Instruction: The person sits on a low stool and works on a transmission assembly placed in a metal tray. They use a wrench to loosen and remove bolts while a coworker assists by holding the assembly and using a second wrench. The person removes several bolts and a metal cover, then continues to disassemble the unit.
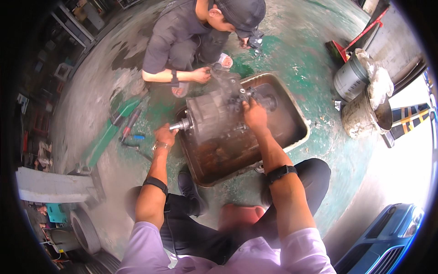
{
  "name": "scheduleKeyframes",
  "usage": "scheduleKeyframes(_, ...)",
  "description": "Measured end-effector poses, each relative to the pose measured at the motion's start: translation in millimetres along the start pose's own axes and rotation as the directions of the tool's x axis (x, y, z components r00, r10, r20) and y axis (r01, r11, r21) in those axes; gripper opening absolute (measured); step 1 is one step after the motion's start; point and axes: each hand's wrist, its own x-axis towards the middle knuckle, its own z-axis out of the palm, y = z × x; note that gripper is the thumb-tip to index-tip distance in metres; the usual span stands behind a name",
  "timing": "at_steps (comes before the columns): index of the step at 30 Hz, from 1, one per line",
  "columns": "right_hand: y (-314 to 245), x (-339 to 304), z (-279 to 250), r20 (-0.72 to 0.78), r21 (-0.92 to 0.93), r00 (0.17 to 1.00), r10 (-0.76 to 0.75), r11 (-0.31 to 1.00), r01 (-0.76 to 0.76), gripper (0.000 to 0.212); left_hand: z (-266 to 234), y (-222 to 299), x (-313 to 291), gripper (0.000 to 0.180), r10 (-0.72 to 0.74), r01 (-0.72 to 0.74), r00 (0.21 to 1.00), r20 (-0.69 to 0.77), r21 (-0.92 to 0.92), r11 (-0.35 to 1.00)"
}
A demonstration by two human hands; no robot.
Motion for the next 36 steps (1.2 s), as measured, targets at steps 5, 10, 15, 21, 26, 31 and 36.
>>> scheduleKeyframes(5,0.9,0.0,0.4,0.0,0.018,1.0,-0.024,1.0,0.024,0.046,-1.2,1.3,-0.5,0.049,-0.005,0.005,1.0,0.004,-0.017,1.0)
scheduleKeyframes(10,1.3,-0.1,1.1,-0.023,0.022,0.998,-0.055,0.998,0.055,0.044,-1.3,1.2,0.4,0.049,-0.006,0.006,1.0,0.025,-0.017,1.0)
scheduleKeyframes(15,-0.4,-1.9,-1.2,-0.031,0.02,0.998,-0.061,0.998,0.062,0.042,3.3,0.4,1.7,0.049,-0.034,0.035,0.999,0.022,-0.035,0.999)
scheduleKeyframes(21,-2.7,-3.1,-4.2,-0.018,0.002,0.998,-0.056,0.998,0.056,0.042,7.5,-2.7,3.0,0.049,-0.011,0.011,1.0,0.009,-0.032,0.999)
scheduleKeyframes(26,-3.5,-2.4,-4.4,-0.001,-0.006,0.998,-0.058,0.998,0.058,0.043,10.2,-4.5,2.8,0.047,0.017,-0.018,0.999,-0.046,-0.031,0.999)
scheduleKeyframes(31,-0.6,-0.1,-1.2,0.008,-0.008,0.999,-0.05,0.999,0.05,0.043,8.6,-3.5,0.5,0.047,0.034,-0.036,0.997,-0.066,-0.026,0.999)
scheduleKeyframes(36,3.5,2.0,1.8,0.019,-0.011,0.999,-0.033,0.999,0.033,0.045,6.5,-0.9,-3.3,0.047,0.046,-0.043,0.991,-0.125,0.027,0.999)
